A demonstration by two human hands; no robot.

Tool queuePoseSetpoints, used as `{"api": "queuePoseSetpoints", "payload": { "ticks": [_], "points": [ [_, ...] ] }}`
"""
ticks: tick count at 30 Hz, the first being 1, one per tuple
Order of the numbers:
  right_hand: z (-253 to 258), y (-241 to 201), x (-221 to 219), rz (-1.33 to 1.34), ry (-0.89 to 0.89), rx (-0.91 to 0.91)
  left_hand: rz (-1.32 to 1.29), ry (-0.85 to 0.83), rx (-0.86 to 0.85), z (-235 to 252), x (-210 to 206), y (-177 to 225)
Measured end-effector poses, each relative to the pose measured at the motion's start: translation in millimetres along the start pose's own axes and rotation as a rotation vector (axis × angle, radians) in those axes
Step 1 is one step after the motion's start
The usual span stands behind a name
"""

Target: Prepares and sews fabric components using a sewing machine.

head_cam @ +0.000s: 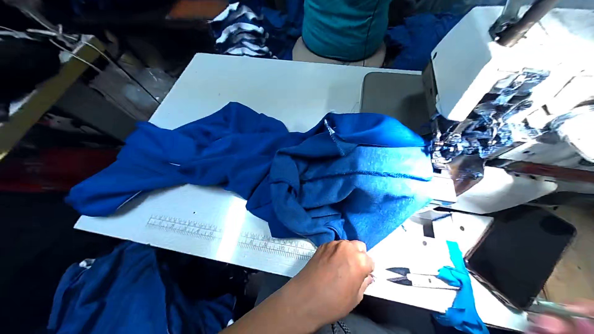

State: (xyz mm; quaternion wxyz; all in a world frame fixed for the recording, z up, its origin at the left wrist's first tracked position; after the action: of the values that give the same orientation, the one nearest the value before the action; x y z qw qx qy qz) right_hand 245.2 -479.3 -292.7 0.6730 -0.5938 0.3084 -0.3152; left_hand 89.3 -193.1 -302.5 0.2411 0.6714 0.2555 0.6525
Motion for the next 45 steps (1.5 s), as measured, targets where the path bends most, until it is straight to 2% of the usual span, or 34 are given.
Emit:
{"api": "queuePoseSetpoints", "payload": {
  "ticks": [3, 7, 14, 21, 27, 38, 45],
  "points": [
    [-5.0, 20.9, -75.3, -0.001, -0.091, 0.167, -0.156, -0.006, -0.023, -1.9, -1.0, -7.3],
    [-2.0, 37.8, -108.4, -0.045, -0.118, 0.198, -0.187, 0.018, -0.018, -5.2, -3.6, -8.9],
    [0.0, 56.2, -118.2, -0.125, -0.107, 0.209, -0.016, 0.068, -0.001, -8.4, -9.4, 7.2],
    [0.5, 56.5, -119.6, -0.149, -0.108, 0.222, 0.006, 0.139, -0.051, -11.0, -13.3, 4.9],
    [0.5, 57.4, -123.0, -0.26, -0.123, 0.246, -0.011, 0.136, -0.056, -10.6, -13.3, 5.5],
    [0.3, 62.9, -129.1, -0.51, -0.196, 0.415, 0.21, 0.182, -0.079, -12.6, -16.0, 22.1],
    [1.3, 64.5, -123.6, -0.361, -0.145, 0.392, 0.185, 0.178, -0.093, -14.5, -16.1, 18.3]
  ]
}}
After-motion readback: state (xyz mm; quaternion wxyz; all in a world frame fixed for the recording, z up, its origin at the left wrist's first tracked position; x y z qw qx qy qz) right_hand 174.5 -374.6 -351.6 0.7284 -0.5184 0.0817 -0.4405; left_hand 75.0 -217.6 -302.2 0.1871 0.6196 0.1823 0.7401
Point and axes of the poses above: each hand's wrist, its own z-axis towards the middle knuckle, its own x-axis out of the back of the hand, y = z × x, the point moved 2 cm from there along z, towards the middle knuckle
